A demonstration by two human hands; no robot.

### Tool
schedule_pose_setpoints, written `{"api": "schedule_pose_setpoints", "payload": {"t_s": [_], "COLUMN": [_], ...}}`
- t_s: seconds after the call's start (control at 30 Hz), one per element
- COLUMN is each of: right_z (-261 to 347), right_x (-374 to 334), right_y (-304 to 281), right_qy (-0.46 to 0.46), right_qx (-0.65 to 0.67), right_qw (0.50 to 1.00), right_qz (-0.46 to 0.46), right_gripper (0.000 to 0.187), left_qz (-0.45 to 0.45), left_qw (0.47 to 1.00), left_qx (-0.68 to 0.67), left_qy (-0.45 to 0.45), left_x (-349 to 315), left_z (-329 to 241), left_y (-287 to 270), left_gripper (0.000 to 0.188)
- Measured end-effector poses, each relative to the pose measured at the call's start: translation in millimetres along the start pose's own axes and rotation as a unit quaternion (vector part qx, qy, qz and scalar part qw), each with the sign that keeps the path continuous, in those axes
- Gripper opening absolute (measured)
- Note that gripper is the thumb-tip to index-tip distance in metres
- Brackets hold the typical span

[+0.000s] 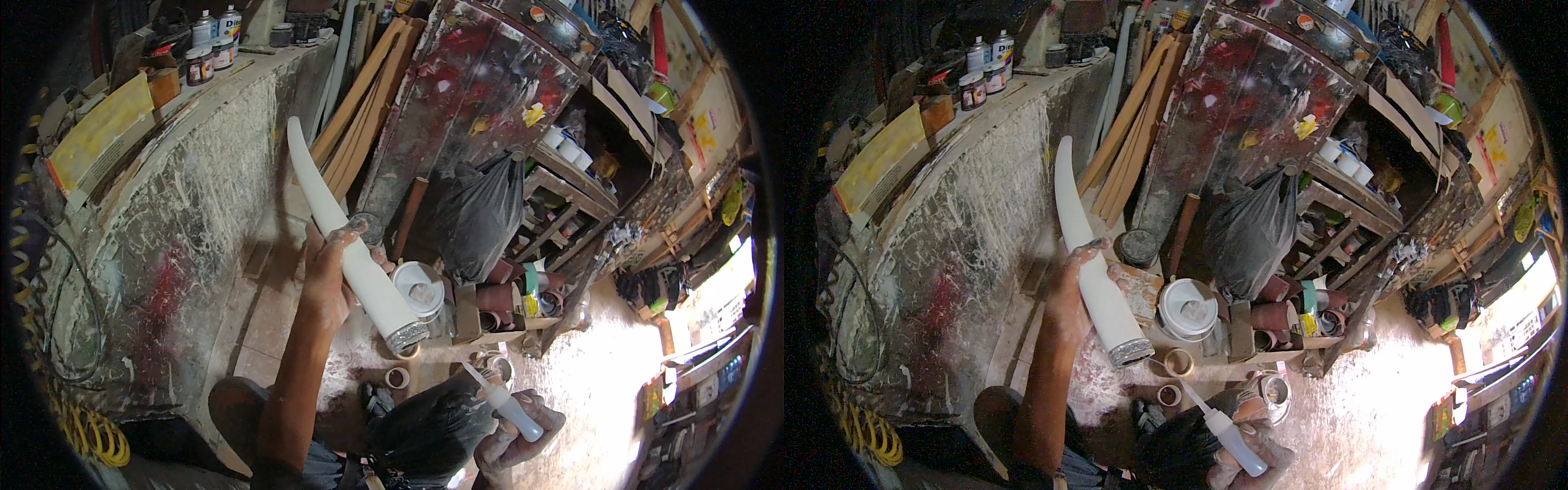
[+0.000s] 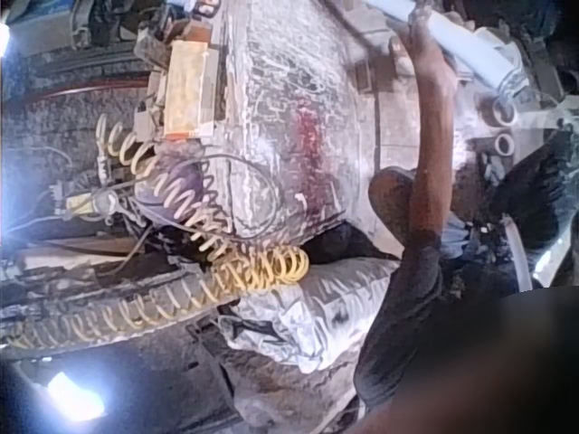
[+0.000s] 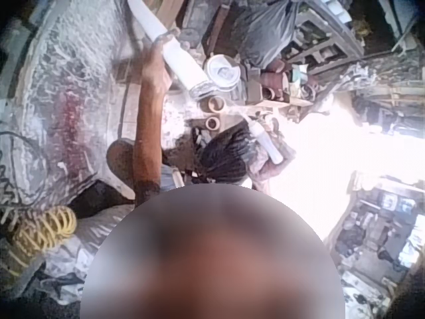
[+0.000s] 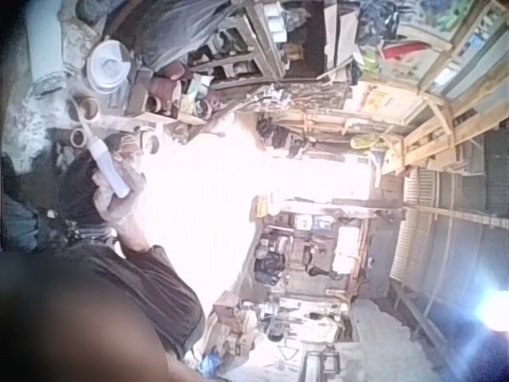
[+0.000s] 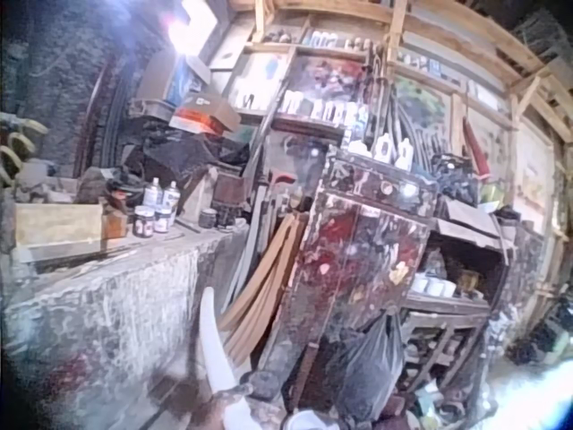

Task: The person applies white glue to the end of a long white wooden piece using a small brush, then rubs the glue in with their fingers. They then move to a different area and use a handheld tool to scrape or clean the glued end of the piece.

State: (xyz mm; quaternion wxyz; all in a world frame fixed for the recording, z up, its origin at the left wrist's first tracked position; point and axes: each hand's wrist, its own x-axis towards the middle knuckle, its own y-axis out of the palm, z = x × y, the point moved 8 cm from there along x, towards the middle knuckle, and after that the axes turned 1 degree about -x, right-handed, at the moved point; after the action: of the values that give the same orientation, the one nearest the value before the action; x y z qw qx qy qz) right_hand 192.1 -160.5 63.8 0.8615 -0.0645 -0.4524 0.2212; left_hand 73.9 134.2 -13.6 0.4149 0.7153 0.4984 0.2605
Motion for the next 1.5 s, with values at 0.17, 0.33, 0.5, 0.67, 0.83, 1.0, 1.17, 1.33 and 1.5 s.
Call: {"api": "schedule_pose_setpoints", "payload": {"t_s": [0.17, 0.33, 0.5, 0.67, 0.83, 1.0, 1.17, 1.33, 1.5], "right_z": [-0.4, 1.0, 2.9, 10.9, -7.6, -68.7, -149.8, -290.1, -397.9], "right_x": [-0.8, -3.7, -3.4, 3.6, 20.9, 56.0, 65.9, 11.9, -125.4], "right_y": [4.2, 4.1, 4.9, 2.3, -4.9, 1.0, -5.8, -15.3, -11.7], "right_qy": [-0.001, -0.042, -0.056, -0.024, 0.074, 0.188, 0.238, 0.292, 0.428], "right_qx": [0.004, -0.026, -0.02, -0.007, 0.057, 0.287, 0.36, 0.311, 0.257], "right_qw": [1.0, 0.998, 0.998, 0.999, 0.99, 0.937, 0.901, 0.904, 0.864], "right_qz": [0.026, 0.028, 0.021, -0.036, -0.104, -0.06, -0.045, -0.021, -0.069], "right_gripper": [0.039, 0.039, 0.038, 0.039, 0.045, 0.036, 0.03, 0.037, 0.028], "left_qz": [-0.001, 0.001, -0.015, -0.007, -0.011, 0.001, 0.037, 0.077, 0.006], "left_qw": [1.0, 1.0, 0.999, 0.999, 1.0, 0.999, 0.992, 0.988, 0.989], "left_qx": [0.01, 0.006, 0.044, 0.036, -0.001, -0.026, 0.09, 0.13, 0.148], "left_qy": [0.006, 0.004, 0.001, 0.0, 0.015, 0.038, 0.081, 0.041, 0.015], "left_x": [1.9, 0.7, -3.9, -2.2, 3.2, 13.1, 17.4, 25.3, 32.2], "left_z": [1.0, -1.5, -3.1, -2.1, -3.1, -6.4, -13.6, -14.8, 8.5], "left_y": [-6.3, -4.5, -2.6, -2.3, -11.6, -21.8, -32.4, -39.1, -30.8], "left_gripper": [0.035, 0.034, 0.04, 0.037, 0.036, 0.055, 0.053, 0.043, 0.029]}}
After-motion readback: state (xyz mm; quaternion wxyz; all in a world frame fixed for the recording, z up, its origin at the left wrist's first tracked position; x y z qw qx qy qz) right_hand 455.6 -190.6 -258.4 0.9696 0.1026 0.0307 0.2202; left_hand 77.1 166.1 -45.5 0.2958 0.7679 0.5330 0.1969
